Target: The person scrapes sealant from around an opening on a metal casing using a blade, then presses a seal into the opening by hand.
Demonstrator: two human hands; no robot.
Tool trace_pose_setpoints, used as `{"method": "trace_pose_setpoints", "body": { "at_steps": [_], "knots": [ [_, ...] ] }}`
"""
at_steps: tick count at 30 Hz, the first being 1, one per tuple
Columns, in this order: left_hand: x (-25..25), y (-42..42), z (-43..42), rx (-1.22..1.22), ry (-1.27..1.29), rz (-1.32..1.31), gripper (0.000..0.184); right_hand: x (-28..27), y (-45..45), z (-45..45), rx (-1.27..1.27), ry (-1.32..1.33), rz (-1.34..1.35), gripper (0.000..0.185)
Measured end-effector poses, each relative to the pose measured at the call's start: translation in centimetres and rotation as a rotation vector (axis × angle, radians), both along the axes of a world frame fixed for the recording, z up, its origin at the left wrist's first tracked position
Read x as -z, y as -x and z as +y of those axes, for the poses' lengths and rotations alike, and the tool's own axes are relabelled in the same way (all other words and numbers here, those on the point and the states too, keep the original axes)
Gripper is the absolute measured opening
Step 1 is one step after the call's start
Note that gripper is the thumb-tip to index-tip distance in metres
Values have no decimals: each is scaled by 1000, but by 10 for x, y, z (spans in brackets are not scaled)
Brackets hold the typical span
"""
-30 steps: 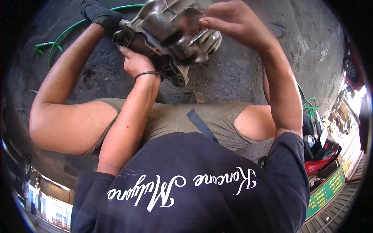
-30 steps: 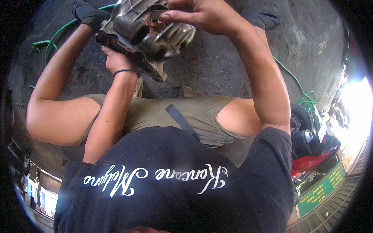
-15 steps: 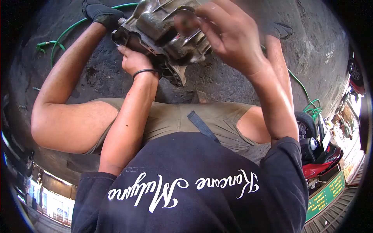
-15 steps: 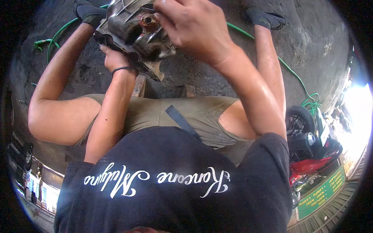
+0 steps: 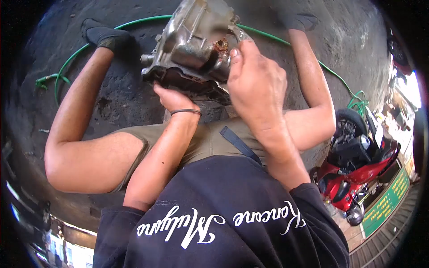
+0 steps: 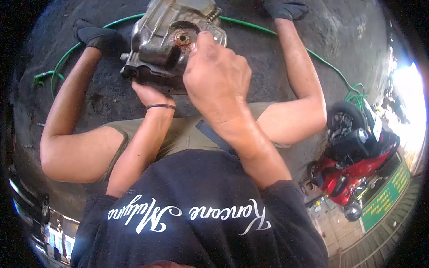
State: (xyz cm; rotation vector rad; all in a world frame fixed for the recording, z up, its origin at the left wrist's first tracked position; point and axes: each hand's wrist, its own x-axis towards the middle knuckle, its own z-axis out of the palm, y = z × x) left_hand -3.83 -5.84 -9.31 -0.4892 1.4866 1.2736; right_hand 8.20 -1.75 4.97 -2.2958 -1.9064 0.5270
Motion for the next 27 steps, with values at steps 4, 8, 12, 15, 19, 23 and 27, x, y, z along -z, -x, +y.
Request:
{"method": "trace_pose_setpoints", "body": {
  "at_steps": [4,8,12,15,19,23,27],
  "knots": [
    [10,0,-8,21,48,-37,67,4,16,-10,106,49,-113,16],
    [38,7,-20,0,40,-22,66,-2,23,-12,-117,-23,-35,14],
    [19,-2,-10,-6,121,70,65,2,9,-7,-33,-102,-85,12],
    [24,1,-17,81,189,142,65,1,20,-14,-168,-79,33,11],
    [43,3,-19,56,160,111,66,7,6,-14,-114,-75,55,9],
    [25,0,-16,29,158,98,67,8,17,-28,-163,-117,68,15],
    [39,0,-18,1,88,48,67,19,11,-20,16,-122,-66,14]
  ]
}}
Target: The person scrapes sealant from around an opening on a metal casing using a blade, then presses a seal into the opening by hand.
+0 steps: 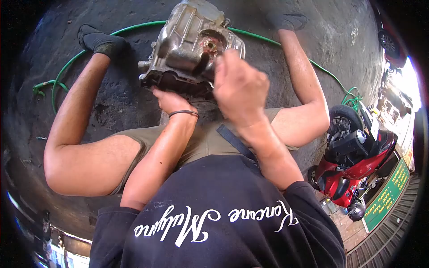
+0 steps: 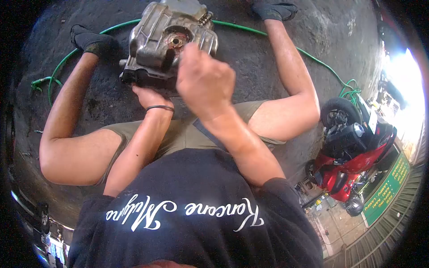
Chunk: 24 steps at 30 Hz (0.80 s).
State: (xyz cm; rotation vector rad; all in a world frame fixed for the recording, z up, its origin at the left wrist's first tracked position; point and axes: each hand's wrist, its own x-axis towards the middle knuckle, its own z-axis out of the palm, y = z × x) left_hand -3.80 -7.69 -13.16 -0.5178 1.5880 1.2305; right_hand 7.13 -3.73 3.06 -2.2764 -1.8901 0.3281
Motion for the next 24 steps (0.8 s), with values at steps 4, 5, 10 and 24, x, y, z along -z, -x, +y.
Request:
{"method": "trace_pose_setpoints", "body": {
  "at_steps": [4,5,10,24],
  "knots": [
    [-37,-3,11,60,12,12,62,-8,6,-12,-123,-57,193,16],
    [-37,-4,14,8,-78,-45,59,-6,8,-8,-134,-64,189,16],
    [-34,-2,15,90,2,63,67,-11,-4,-1,-178,-99,267,15],
    [-26,109,143,782,62,1094,78,-5,-84,126,-791,-46,253,23]
  ]
}}
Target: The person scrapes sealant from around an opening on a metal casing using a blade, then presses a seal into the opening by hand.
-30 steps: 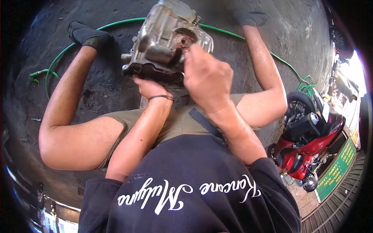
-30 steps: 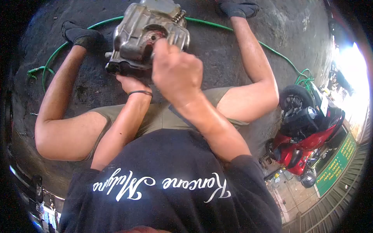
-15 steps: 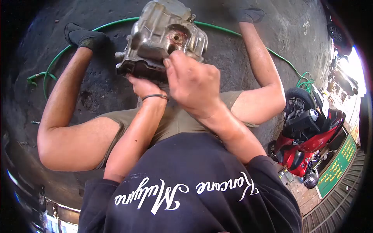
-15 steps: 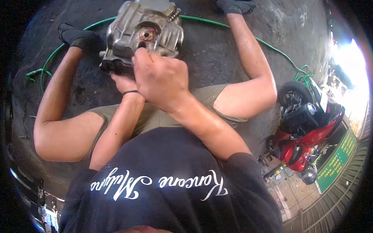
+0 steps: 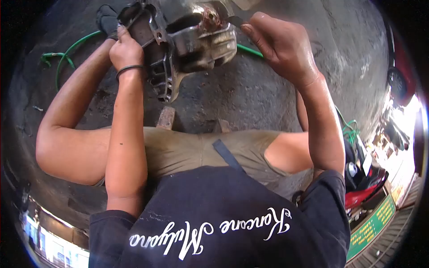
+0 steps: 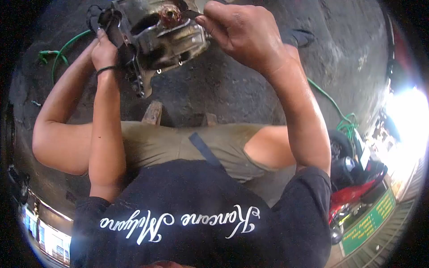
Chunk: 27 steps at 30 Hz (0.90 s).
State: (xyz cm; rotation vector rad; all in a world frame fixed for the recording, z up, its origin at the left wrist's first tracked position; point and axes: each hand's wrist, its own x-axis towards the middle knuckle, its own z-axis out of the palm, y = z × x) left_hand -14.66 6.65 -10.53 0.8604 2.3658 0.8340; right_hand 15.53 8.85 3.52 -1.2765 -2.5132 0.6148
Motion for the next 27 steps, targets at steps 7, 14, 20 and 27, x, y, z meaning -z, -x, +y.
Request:
{"method": "trace_pose_setpoints", "body": {
  "at_steps": [7,14,20,27],
  "knots": [
    [6,6,4,101,31,97,78,-4,14,30,-188,-22,27,24],
    [13,15,6,118,51,62,77,-3,22,38,-262,111,14,25],
    [13,13,9,104,71,66,77,8,19,42,-254,169,19,24],
    [15,18,11,130,131,62,77,-22,26,50,-233,134,27,26]
  ]
}}
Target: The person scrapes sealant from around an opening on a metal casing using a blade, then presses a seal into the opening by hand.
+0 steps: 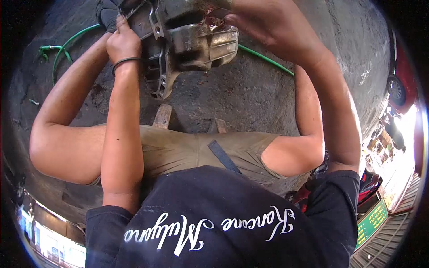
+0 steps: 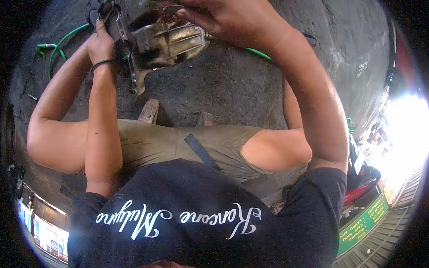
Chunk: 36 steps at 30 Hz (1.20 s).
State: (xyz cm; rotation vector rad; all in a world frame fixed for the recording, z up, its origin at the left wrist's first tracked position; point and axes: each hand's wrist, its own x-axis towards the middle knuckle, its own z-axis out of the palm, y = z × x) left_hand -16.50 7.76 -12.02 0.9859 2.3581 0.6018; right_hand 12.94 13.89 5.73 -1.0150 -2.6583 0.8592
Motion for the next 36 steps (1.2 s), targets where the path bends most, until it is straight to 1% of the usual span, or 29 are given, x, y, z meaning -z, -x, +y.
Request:
{"method": "trace_pose_setpoints", "body": {
  "at_steps": [2,6,8,9,12,13,18,20,21,22,23,24,26,27,28,30,31,33,36],
  "knots": [
    [0,0,1,13,-14,20,77,-6,3,5,-181,-138,-55,25],
    [-2,-5,3,54,-34,30,77,-16,8,7,-193,-124,-19,22],
    [-4,-5,5,32,-34,-26,76,-7,11,0,-169,-149,-164,19],
    [-4,-8,4,-7,-20,8,76,-14,11,-4,-190,-249,-242,18],
    [-7,-8,7,4,-33,18,76,-33,21,-10,-135,-189,-311,20],
    [-8,-10,5,17,-31,18,76,-27,16,-11,-121,-240,-206,20],
    [-9,-10,5,-14,-38,12,76,-7,7,-18,-32,-249,-236,21],
    [-7,-10,3,-10,-33,10,76,6,1,-18,-86,-303,-93,22],
    [-6,-9,4,-1,-12,14,76,8,-4,-22,-85,-298,-92,22],
    [-6,-7,5,6,4,18,76,8,-9,-23,-115,-299,-163,21],
    [-10,-10,3,15,-37,37,76,5,-9,-23,-146,-307,-233,21],
    [-8,-8,5,15,-44,36,76,1,-8,-22,-145,-314,-234,21],
    [-6,-9,7,16,-22,36,77,-7,-3,-21,-128,-319,-175,21],
    [-8,-9,7,38,-29,15,78,-8,5,-19,-137,-389,-69,22],
    [-8,-11,6,39,-28,16,78,-10,5,-19,-136,-388,-68,22],
    [-10,-12,6,21,-3,13,78,-15,10,-21,-92,-259,-357,20],
    [-11,-13,6,31,-26,32,76,-16,10,-18,-96,-268,-350,20],
    [-13,-13,4,36,-30,40,75,-20,7,-20,-110,-297,-207,19],
    [-13,-17,7,1,-46,-6,74,-1,-1,-25,-103,-366,-188,21]
  ]
}}
